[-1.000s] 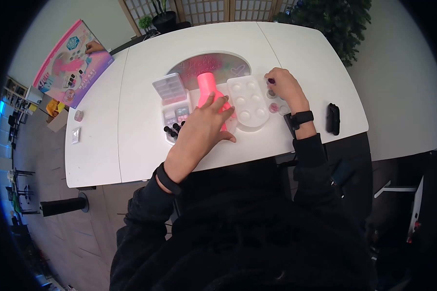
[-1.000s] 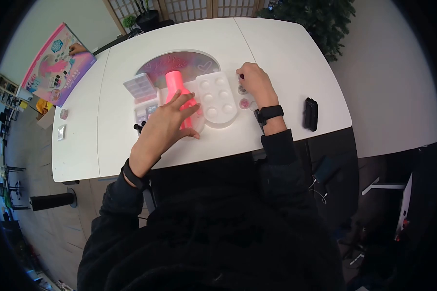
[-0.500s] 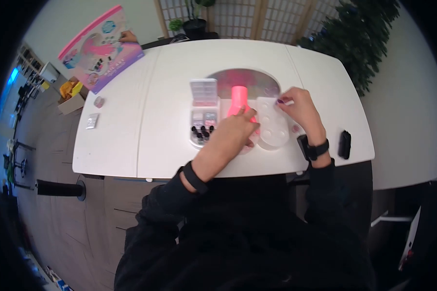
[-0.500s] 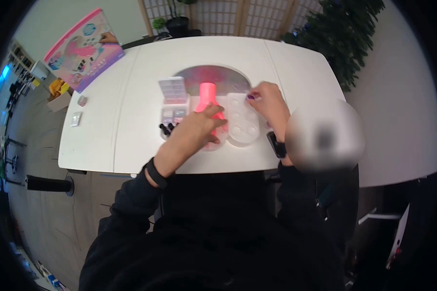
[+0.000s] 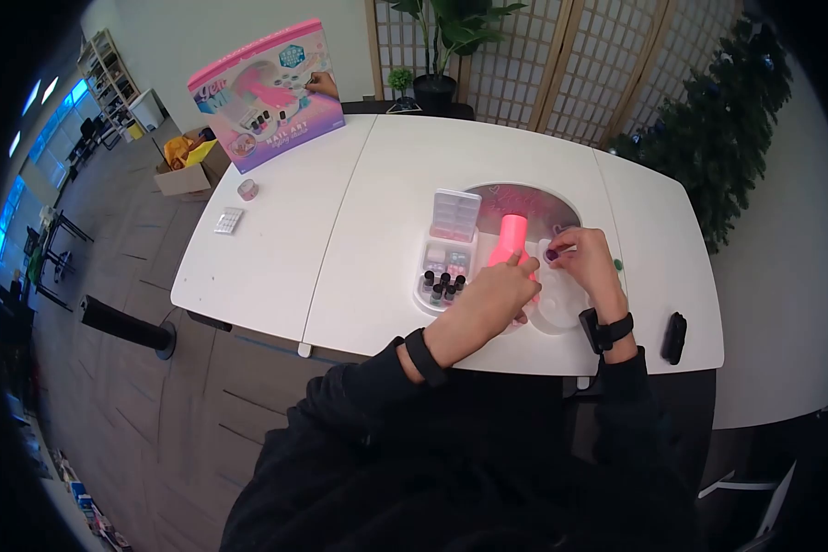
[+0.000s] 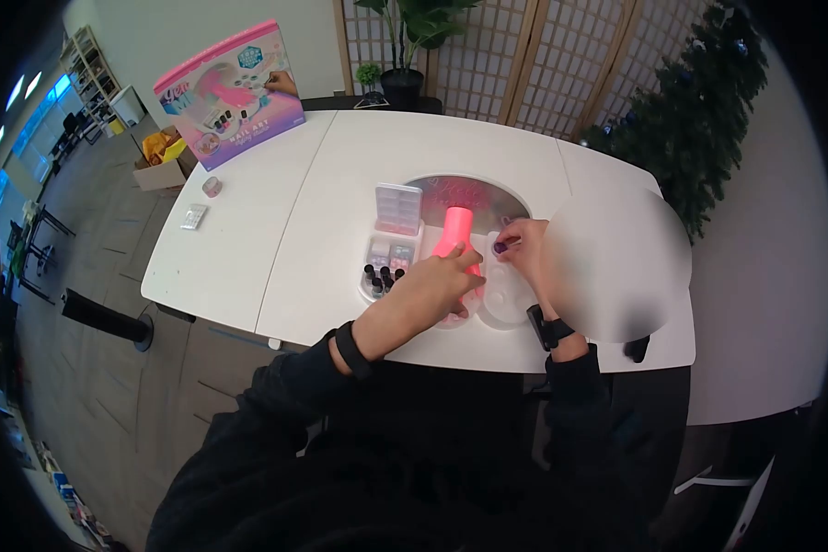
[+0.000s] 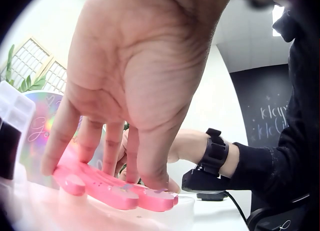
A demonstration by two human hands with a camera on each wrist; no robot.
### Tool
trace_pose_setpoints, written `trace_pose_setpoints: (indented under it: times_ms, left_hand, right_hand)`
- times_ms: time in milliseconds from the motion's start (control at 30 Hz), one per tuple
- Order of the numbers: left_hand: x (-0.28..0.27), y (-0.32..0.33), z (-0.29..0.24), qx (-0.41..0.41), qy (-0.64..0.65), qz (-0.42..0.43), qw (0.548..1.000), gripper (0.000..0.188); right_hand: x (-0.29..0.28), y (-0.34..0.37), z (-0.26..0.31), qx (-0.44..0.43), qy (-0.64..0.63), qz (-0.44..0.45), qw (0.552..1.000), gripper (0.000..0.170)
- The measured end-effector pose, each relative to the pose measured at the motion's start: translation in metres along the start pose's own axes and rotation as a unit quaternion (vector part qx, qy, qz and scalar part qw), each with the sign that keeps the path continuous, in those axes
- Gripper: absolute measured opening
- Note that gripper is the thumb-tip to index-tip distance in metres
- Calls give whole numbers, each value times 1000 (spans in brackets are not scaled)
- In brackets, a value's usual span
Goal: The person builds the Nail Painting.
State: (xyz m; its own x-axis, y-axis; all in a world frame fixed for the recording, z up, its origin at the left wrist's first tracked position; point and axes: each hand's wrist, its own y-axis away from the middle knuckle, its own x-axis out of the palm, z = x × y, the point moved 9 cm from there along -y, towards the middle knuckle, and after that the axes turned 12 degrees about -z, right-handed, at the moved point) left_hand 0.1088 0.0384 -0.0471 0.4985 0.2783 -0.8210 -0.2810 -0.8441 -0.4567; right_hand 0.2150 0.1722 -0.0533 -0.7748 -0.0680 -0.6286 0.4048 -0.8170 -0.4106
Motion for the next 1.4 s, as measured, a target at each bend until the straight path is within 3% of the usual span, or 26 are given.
trace_pose_setpoints:
  times_ms: [233,333,400,533,600,733,867,933,1167,1233,1333,1400]
  left_hand:
    - [1,1,1,-10,10,11,1000,44]
    - [1,1,0,5,14,5,1000,44]
    - [2,2,2,24,16,-10,1000,45]
    - [-7,0,-2,-5,22,15,1000,51]
    - [-10,-1,-5,-7,27,22,999,51]
    - [-12,-3,-8,-17,18,31,999,52]
    - [-12,-4,-8,-26,5,41,999,53]
    - [-11,-4,-8,-24,-3,44,999,53]
    - [-15,-5,-10,-40,14,48,998,54]
    - [-14,-5,-10,-60,24,68,996,54]
    - [-14,-5,-10,-60,15,70,996,54]
    - [-14,-4,-8,-53,20,63,996,54]
  right_hand:
    - [-3,3,10,-52,74,8,996,32]
    - [-10,6,6,-62,45,-16,997,29]
    - [-27,12,5,11,-62,11,998,26]
    - [-90,10,-39,41,95,-40,994,26]
    - [-114,14,-69,74,204,-96,971,24]
    - [-116,28,-90,121,297,-84,943,26]
    - [-98,32,-114,149,290,-64,943,25]
    - [-87,29,-110,62,278,-60,957,25]
    - [-91,28,-70,79,264,-72,959,25]
    - [-92,26,-51,5,140,-90,986,28]
    - [-77,24,-13,-16,27,-56,998,31]
    - [-64,27,-2,-19,26,-29,999,28]
